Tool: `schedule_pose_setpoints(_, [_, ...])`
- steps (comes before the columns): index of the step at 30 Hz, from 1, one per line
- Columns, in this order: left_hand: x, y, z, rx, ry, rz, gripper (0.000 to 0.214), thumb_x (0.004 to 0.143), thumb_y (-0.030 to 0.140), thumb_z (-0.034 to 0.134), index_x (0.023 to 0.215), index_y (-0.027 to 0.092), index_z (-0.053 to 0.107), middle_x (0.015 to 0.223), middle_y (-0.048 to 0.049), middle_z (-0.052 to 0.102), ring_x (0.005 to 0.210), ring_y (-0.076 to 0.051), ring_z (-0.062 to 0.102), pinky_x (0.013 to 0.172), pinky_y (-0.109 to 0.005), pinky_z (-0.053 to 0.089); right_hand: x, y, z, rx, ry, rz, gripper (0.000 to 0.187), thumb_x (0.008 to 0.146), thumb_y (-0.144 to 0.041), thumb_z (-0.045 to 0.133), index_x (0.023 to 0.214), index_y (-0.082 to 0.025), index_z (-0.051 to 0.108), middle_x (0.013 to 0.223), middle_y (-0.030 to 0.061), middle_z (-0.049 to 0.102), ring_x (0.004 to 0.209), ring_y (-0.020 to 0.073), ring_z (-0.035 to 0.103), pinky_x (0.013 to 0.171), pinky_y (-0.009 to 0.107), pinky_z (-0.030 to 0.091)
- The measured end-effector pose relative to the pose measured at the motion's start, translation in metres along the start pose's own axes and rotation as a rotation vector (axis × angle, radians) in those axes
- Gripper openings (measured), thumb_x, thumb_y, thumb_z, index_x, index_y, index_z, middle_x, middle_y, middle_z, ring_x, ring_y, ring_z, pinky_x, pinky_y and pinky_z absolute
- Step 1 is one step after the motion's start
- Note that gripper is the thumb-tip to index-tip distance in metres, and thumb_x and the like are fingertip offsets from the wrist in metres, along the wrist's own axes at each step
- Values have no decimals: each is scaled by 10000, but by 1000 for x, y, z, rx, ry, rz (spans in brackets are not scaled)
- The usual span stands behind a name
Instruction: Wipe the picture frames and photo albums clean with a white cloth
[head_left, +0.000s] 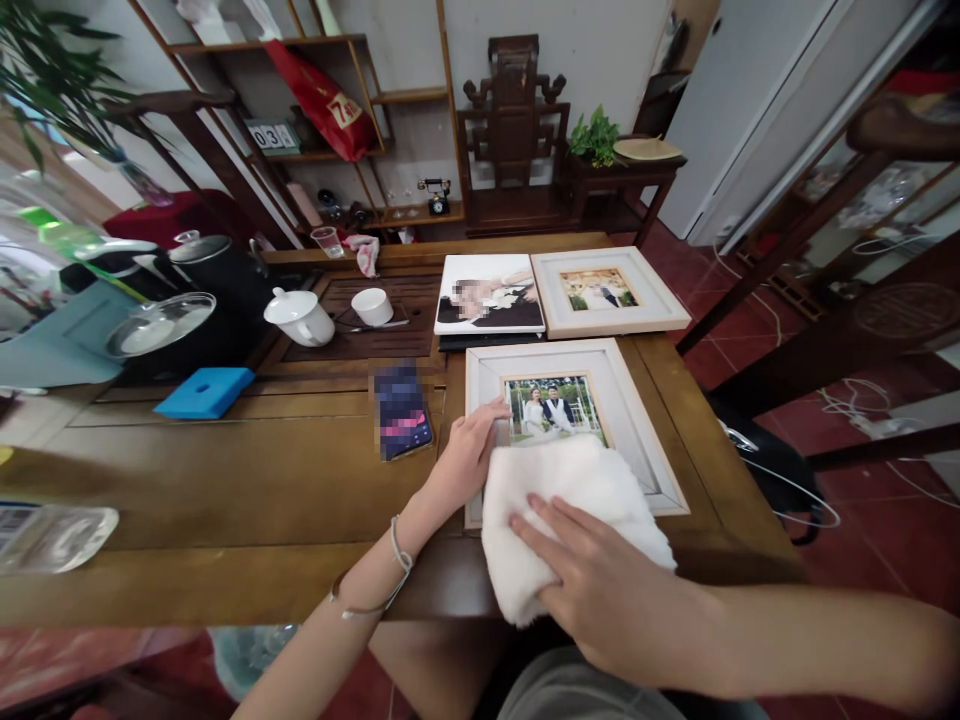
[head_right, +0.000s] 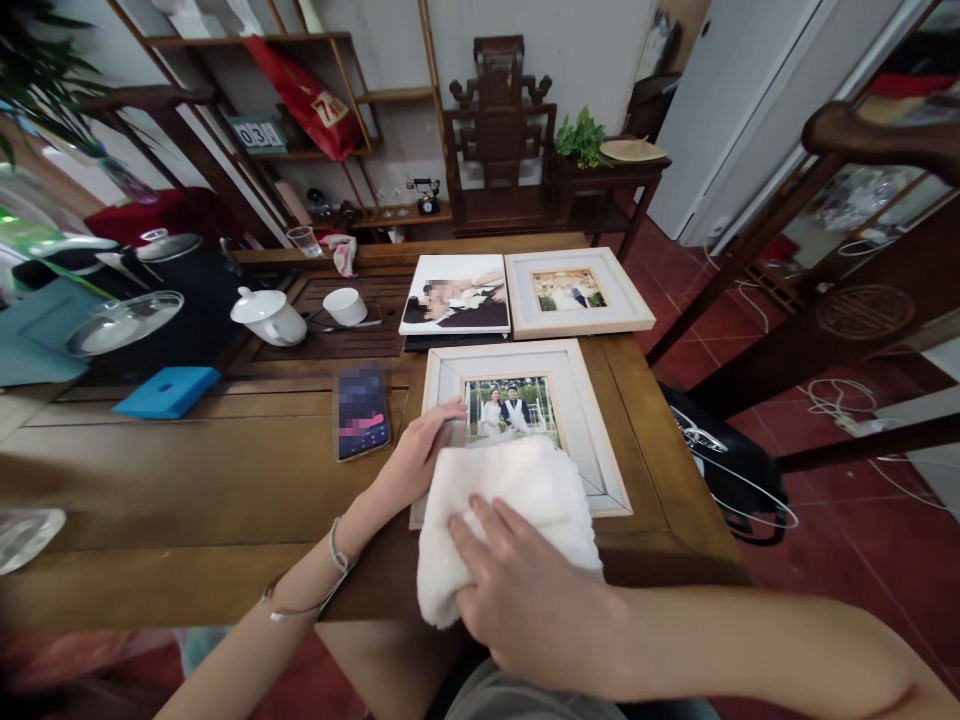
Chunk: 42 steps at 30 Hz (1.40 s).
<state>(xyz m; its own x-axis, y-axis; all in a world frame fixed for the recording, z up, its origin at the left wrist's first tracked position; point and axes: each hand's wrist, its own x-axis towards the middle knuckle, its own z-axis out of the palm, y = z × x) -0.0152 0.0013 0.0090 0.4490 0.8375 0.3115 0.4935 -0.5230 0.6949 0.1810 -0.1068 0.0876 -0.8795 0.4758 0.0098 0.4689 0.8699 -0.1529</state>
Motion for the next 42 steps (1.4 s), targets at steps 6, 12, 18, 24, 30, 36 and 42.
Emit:
schedule_pose_setpoints(6, [1, 0, 1, 86, -58, 13, 370, 977, 137, 406, 1300, 238, 555, 1444, -115, 530, 1391, -245, 442, 1092, -502, 397, -11, 35, 2, 79, 0, 230, 288, 708, -51, 564, 883, -160, 765, 1353, 142, 607, 1298, 343, 508, 1040, 486, 453])
schedule_pose_setpoints(12, [1, 7, -4, 239, -175, 0, 385, 967, 246, 506, 1350, 244, 538, 1472, -128, 496, 1427, -283, 379, 1042, -524, 403, -5, 128, 10, -248, 161, 484, 426, 724, 5, 498, 1051, -151, 721, 1464, 126, 503, 1382, 332, 405, 1078, 513, 399])
schedule_pose_setpoints(18, [1, 10, -5, 318, -204, 2, 445, 962, 287, 524, 1402, 235, 482, 1492, -136, 469, 1439, -275, 360, 1025, -508, 401, 6, 148, 11, -416, 157, 487, 412, 757, -13, 500, 1075, -157, 718, 1431, 126, 538, 1382, 371, 386, 1090, 558, 342])
schedule_pose_setpoints(24, [1, 10, -2, 302, -177, -12, 409, 966, 235, 493, 1375, 230, 506, 1475, -119, 495, 1420, -271, 393, 1014, -496, 414, -1, 75, -4, -204, -79, 397, 364, 722, -45, 516, 999, -134, 734, 1264, 190, 646, 1102, 347, 628, 879, 460, 521])
schedule_pose_setpoints(30, [2, 11, -3, 289, -183, -15, 426, 979, 187, 426, 1399, 240, 475, 1481, -104, 490, 1423, -256, 390, 1032, -484, 399, -14, 45, -2, -53, 67, 158, 236, 681, -111, 558, 817, -179, 740, 1231, 155, 681, 1042, 332, 667, 773, 432, 560])
schedule_pose_setpoints(36, [2, 10, -5, 303, -208, -21, 406, 982, 193, 420, 1384, 216, 480, 1491, -107, 476, 1431, -253, 375, 1010, -484, 406, 0, 119, 23, -313, 427, 139, 186, 746, -76, 555, 657, -159, 696, 1278, 187, 648, 1105, 348, 645, 863, 454, 542])
schedule_pose_setpoints(42, [2, 10, -5, 305, -195, -18, 377, 984, 196, 424, 1351, 214, 509, 1482, -105, 491, 1424, -254, 385, 1002, -467, 407, 19, 137, 25, -236, 548, 257, 218, 704, -39, 554, 765, -163, 723, 1299, 162, 641, 1173, 347, 607, 927, 471, 520])
